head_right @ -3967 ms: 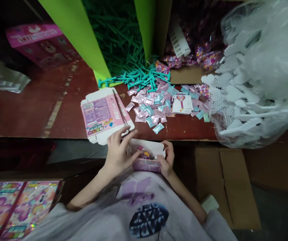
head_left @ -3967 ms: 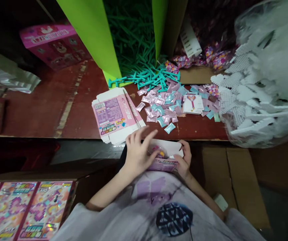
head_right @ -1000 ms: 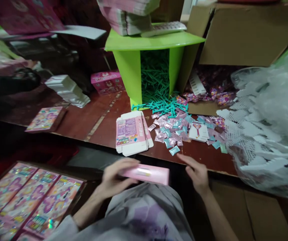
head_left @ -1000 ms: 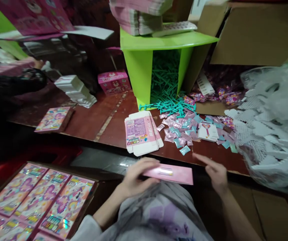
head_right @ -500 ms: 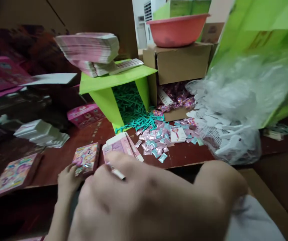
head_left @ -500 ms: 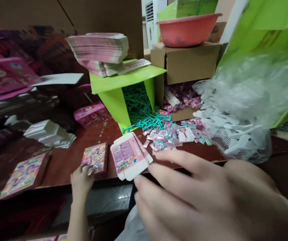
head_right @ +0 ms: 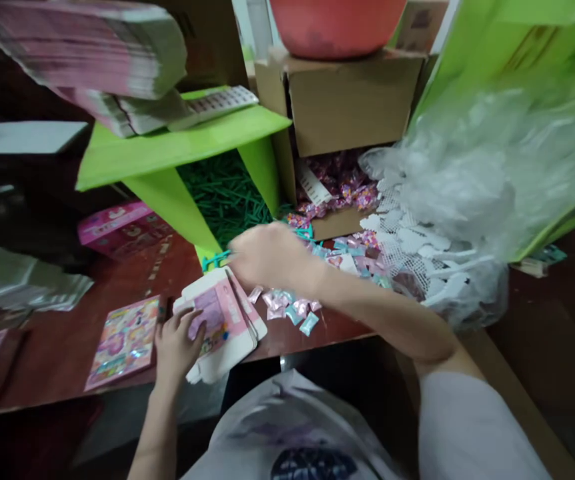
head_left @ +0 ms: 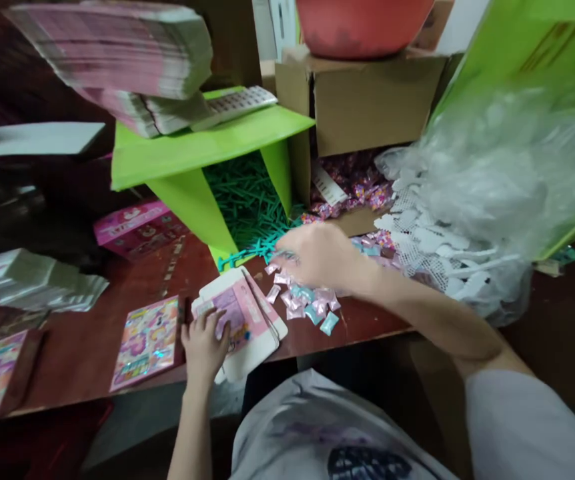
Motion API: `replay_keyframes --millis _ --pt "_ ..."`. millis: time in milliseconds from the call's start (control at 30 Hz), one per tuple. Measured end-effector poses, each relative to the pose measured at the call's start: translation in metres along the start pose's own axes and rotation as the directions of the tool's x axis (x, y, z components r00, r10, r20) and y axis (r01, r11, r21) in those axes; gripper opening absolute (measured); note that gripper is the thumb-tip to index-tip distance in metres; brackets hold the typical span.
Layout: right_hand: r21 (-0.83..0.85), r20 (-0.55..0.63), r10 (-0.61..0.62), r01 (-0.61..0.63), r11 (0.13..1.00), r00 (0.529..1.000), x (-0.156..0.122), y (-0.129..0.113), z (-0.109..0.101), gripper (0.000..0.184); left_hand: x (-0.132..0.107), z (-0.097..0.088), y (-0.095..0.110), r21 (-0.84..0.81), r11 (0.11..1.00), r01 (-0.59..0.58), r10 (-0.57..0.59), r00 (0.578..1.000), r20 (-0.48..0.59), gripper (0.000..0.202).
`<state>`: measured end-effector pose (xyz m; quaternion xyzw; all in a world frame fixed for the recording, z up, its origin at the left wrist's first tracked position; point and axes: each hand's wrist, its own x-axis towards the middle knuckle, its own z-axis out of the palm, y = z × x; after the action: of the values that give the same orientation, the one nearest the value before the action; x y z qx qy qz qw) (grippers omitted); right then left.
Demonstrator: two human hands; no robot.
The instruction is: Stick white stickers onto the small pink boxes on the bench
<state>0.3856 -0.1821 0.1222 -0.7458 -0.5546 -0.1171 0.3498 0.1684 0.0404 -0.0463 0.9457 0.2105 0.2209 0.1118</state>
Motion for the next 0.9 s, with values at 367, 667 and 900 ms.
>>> replay_keyframes --millis 367,667,900 --pt "0.125 -0.433 0.76 -0.803 0.583 0.485 0.06 0.223 0.048 0.027 0.008 -0.004 -0.033 -0.013 1.0 -0.017 0.012 0.947 -0.32 0.023" --pt "0.101 -0.991 0.131 -0.478 0.872 0.03 0.007 0.119 0.052 0.028 0.012 -0.004 -0.071 -0.146 0.977 -0.157 0.123 0.968 -0.219 0.025" --pt "-0.214 -0.785 0.009 -0.285 0.935 0.62 0.181 0.104 0.035 0.034 0.049 -0.026 -0.014 -0.263 0.927 -0.267 0.193 0.941 -0.277 0.025"
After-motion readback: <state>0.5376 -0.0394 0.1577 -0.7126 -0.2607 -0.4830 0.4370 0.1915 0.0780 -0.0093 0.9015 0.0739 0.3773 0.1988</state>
